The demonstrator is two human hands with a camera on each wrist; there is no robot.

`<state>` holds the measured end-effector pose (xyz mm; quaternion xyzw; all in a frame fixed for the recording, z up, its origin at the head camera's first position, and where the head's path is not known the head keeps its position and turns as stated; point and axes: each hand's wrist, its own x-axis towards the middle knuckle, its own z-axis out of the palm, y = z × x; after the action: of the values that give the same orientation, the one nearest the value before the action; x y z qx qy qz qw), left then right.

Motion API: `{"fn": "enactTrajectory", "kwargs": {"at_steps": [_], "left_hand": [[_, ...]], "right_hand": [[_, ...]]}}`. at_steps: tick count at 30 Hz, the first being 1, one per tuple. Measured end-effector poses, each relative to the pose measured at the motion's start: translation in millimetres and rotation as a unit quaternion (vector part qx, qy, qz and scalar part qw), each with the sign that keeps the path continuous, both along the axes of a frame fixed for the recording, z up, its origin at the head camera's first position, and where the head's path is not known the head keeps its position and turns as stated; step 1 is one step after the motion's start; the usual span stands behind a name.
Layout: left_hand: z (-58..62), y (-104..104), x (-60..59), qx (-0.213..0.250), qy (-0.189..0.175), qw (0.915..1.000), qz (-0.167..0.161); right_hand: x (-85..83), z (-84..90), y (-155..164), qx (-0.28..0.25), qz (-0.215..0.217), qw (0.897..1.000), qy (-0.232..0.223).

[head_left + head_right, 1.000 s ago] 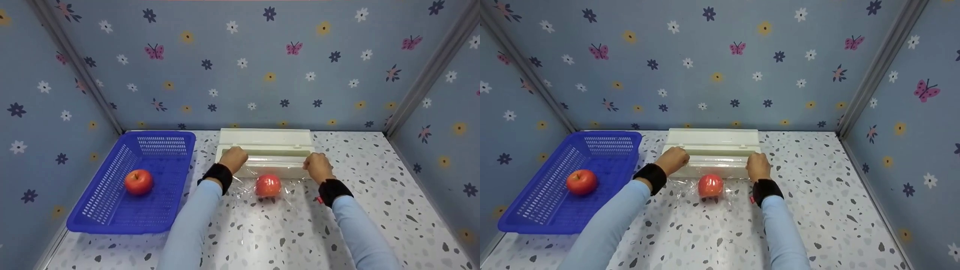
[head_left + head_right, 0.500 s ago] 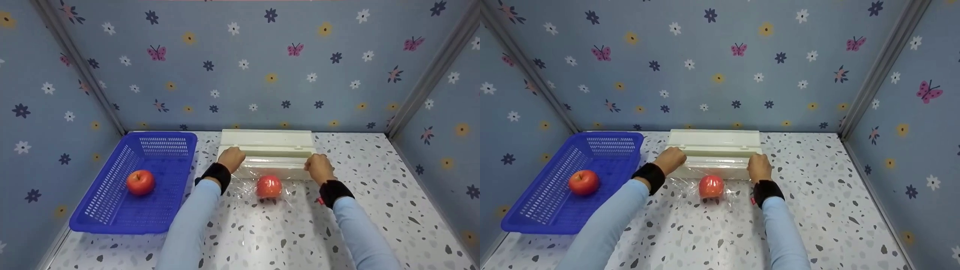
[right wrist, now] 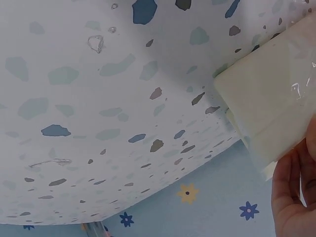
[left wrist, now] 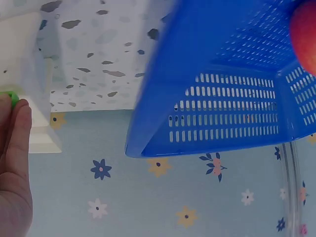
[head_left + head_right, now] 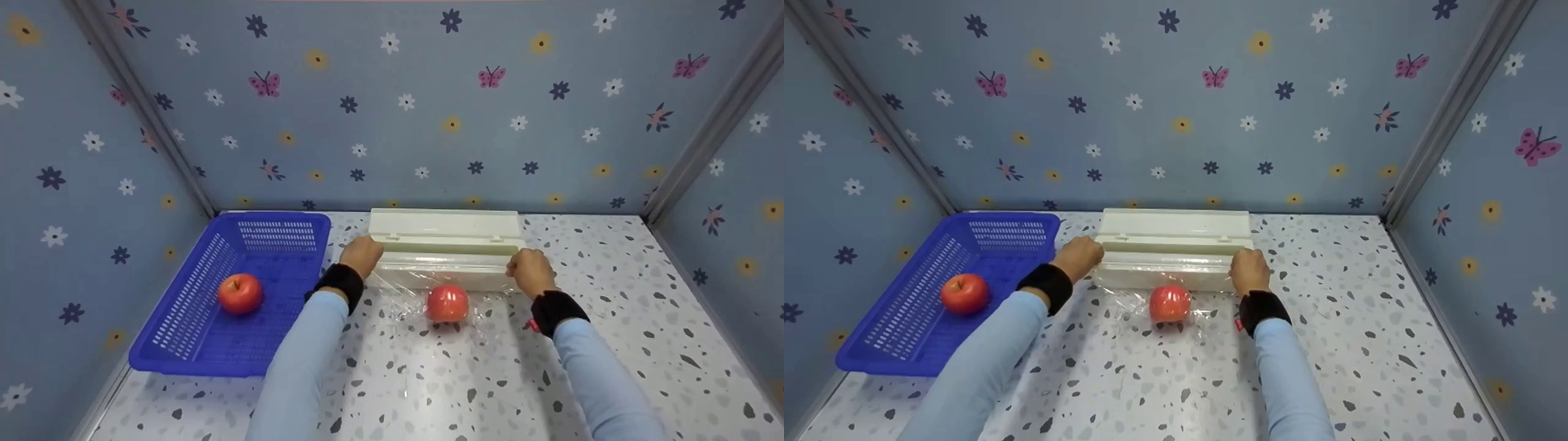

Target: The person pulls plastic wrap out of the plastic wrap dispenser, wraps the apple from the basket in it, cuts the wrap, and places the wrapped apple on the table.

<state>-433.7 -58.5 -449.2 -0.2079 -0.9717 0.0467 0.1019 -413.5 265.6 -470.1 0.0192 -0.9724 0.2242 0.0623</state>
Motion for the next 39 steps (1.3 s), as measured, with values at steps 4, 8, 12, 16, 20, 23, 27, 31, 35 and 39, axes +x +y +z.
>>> {"fn": "enactTrajectory", "kwargs": {"at_steps": [4,8,12,16,20,23,27,31,35,39], "left_hand": [[-1.5,-1,-1.5,0.013,0.004,0.9997,-0.021],[-2.6,-2,0.0,0.002,0.023,0.9997,0.0],[-4.0,-2,2.9,-0.004,0.027,0.9996,0.0],[-6.2,-2,3.6,0.012,0.016,0.9998,0.004],[-7.6,-2,2.8,0.029,-0.005,0.9995,0.006],[-8.2,-2,2.2,0.028,-0.01,0.9995,0.008],[-8.1,-4,1.9,0.022,-0.007,0.9996,0.017],[-7.0,-5,2.5,0.022,0.0,0.9995,0.023],[-7.7,-6,4.2,0.03,0.001,0.9993,0.022],[-10.4,-8,7.3,0.028,0.001,0.9994,0.018]], "right_hand": [[1.0,0.8,5,0.004,-0.004,1.0,-0.001],[1.8,-0.2,3,-0.002,0.005,1.0,0.004],[5.1,-2.0,2,-0.005,-0.002,1.0,0.007],[7.7,-4.6,3,-0.002,0.0,1.0,0.009],[8.3,-5.4,5,-0.003,-0.003,1.0,0.01],[7.1,-5.4,8,0.001,0.009,1.0,0.015],[5.0,-4.8,10,0.01,0.056,0.998,0.025],[4.3,-2.8,13,0.012,0.098,0.995,0.029],[6.1,1.6,16,-0.001,0.118,0.993,-0.005],[9.8,8.5,20,-0.029,0.124,0.99,-0.055]]}}
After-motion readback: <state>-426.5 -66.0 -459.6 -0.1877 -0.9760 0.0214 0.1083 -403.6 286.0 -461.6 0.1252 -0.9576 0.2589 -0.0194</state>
